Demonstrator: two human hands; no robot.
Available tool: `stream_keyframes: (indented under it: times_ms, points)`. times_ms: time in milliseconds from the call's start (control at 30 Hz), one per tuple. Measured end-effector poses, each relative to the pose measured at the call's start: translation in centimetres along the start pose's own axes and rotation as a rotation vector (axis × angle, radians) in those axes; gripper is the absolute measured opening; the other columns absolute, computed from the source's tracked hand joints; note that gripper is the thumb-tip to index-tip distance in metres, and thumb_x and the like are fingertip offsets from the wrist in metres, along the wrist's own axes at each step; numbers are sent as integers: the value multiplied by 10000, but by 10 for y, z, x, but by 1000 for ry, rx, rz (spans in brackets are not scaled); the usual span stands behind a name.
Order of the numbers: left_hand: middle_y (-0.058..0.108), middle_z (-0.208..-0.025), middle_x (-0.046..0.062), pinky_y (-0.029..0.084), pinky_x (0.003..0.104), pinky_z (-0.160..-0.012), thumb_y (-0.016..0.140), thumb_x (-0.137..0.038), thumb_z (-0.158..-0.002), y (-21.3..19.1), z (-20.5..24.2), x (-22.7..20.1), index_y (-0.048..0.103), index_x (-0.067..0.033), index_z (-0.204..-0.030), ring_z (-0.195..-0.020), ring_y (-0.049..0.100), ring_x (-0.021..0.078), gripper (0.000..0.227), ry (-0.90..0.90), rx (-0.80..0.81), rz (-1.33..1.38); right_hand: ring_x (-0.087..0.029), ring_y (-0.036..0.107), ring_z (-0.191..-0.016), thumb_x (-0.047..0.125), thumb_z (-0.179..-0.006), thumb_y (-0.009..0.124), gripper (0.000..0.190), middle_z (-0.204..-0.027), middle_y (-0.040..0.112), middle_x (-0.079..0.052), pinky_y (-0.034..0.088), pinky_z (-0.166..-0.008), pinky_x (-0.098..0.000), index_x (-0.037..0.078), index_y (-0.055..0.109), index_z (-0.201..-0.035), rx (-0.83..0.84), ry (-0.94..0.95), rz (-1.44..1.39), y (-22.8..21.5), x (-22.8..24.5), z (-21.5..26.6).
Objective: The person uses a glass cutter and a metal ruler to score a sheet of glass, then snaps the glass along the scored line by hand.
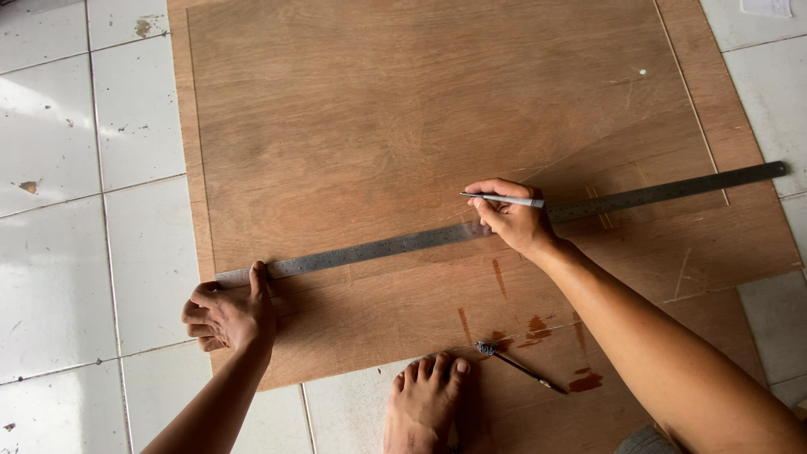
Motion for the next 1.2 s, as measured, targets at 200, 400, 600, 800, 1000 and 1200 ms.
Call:
stream_keyframes:
  times_ms: [200, 400, 600, 800, 1000, 1200]
  points:
    - [257, -1491, 204, 121, 698, -1207, 761, -805, -961, -4, 8, -8, 328, -181, -1376, -1498, 172, 489, 866, 4, 10, -21, -120, 667, -540, 109, -1124, 661, 182, -854, 801, -181, 530, -439, -239, -10, 794, -1158, -12, 46, 31, -27, -28, 5]
    - [282, -1460, 217, 119, 694, -1201, 723, -833, -975, -5, 11, -11, 327, -172, -1381, -1477, 202, 502, 871, 14, 5, -47, -135, 682, -554, 115, -1123, 664, 177, -870, 821, -198, 535, -464, -251, -4, 789, -1163, -5, 38, 113, -32, -36, 12]
    - [268, -1452, 220, 123, 687, -1180, 698, -801, -1012, 3, 5, -6, 316, -158, -1380, -1466, 199, 511, 833, 45, -16, -57, -138, 687, -577, 115, -1124, 685, 148, -888, 826, -186, 545, -497, -265, 31, 791, -1184, -57, 62, 157, -59, -48, 18]
    - [284, -1407, 251, 130, 710, -1163, 670, -858, -1017, -3, 8, -11, 310, -163, -1368, -1428, 218, 525, 858, 49, -11, -57, -146, 695, -562, 140, -1122, 709, 138, -869, 830, -162, 555, -494, -276, 50, 795, -1180, -66, 63, 185, -63, -59, 20]
    - [265, -1425, 246, 136, 716, -1163, 676, -839, -1017, 7, 0, -1, 309, -153, -1362, -1427, 212, 531, 851, 61, -25, -69, -145, 696, -629, 203, -1170, 666, 162, -828, 801, -105, 579, -551, -283, 93, 777, -1130, -80, 64, 173, -61, -93, 22]
    - [363, -1458, 182, 195, 658, -1175, 586, -802, -1031, 42, 76, 18, 369, -201, -1408, -1431, 300, 469, 743, 197, 207, -192, -193, 735, -636, 280, -1187, 662, 211, -788, 799, -69, 603, -602, -337, 134, 779, -1090, -55, 29, 319, -61, -94, 21]
Point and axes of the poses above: each hand's wrist, its own z-axis away from the middle knuckle, its own y-axis out of the palm, x = y × z, the point moved 10 cm from there along -z, towards the middle knuckle
